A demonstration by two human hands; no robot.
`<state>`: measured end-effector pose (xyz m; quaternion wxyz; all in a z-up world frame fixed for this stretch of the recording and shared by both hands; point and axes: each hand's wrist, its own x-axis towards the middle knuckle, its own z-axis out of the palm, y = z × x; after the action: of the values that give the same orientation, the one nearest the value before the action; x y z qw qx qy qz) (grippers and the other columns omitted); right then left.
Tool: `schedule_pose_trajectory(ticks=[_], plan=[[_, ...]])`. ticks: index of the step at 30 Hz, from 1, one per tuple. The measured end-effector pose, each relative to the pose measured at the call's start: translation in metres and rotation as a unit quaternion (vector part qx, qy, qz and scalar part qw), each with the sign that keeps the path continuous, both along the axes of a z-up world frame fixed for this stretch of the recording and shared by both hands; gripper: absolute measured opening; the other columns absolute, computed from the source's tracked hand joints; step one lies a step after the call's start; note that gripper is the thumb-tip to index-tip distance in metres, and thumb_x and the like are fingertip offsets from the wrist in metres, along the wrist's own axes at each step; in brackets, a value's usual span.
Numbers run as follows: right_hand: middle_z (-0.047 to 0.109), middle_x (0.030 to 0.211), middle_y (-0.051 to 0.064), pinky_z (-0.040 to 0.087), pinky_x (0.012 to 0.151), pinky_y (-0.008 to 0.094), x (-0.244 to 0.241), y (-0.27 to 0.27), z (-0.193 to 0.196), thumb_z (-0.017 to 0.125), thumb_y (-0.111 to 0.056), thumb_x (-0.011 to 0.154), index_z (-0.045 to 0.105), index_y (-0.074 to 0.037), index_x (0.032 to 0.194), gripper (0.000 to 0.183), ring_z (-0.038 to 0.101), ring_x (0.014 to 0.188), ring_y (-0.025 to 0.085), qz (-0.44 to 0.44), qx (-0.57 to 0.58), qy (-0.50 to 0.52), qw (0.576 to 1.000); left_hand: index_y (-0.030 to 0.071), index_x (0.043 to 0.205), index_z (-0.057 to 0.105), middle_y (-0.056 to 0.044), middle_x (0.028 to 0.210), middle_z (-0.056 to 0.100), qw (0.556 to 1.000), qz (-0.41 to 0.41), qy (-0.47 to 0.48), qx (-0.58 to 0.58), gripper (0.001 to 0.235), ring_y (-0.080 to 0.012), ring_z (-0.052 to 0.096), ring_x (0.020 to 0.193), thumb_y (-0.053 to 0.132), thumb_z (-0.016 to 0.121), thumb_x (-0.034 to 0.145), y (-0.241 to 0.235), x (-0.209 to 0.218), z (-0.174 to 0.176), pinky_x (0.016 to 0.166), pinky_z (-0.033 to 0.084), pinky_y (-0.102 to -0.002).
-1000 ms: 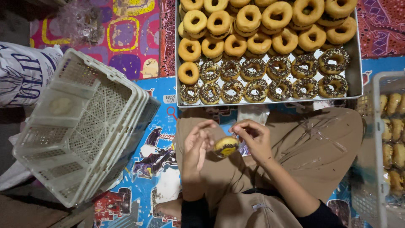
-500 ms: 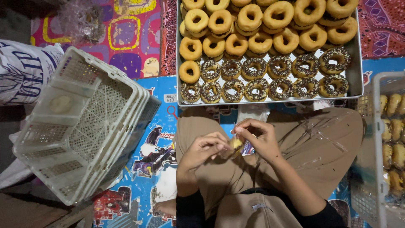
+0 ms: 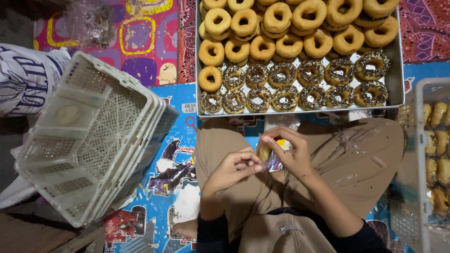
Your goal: The person sits on the floor and repeatedly picks donuts from a metal tray, places them into small clear plastic bags, and sets the filled bags into a white plastic crate. The tray contains plain and sprinkled donuts.
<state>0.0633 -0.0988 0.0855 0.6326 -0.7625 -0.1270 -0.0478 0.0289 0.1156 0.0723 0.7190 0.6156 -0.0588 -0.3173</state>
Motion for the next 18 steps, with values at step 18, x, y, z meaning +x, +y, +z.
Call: schedule_pose_trajectory(ticks=[18], plan=[[0.070, 0.098, 0.009, 0.060, 0.083, 0.030, 0.003, 0.003, -0.030, 0.063, -0.010, 0.106, 0.063, -0.003, 0.100, 0.009, 0.069, 0.090, 0.014, -0.173, 0.185, -0.030, 0.967, 0.000, 0.104, 0.058, -0.004, 0.104, 0.048, 0.948, 0.245, -0.179, 0.095, 0.005, -0.0104, 0.049, 0.088, 0.005, 0.059, 0.105, -0.096, -0.022, 0.024, 0.076, 0.047, -0.027]])
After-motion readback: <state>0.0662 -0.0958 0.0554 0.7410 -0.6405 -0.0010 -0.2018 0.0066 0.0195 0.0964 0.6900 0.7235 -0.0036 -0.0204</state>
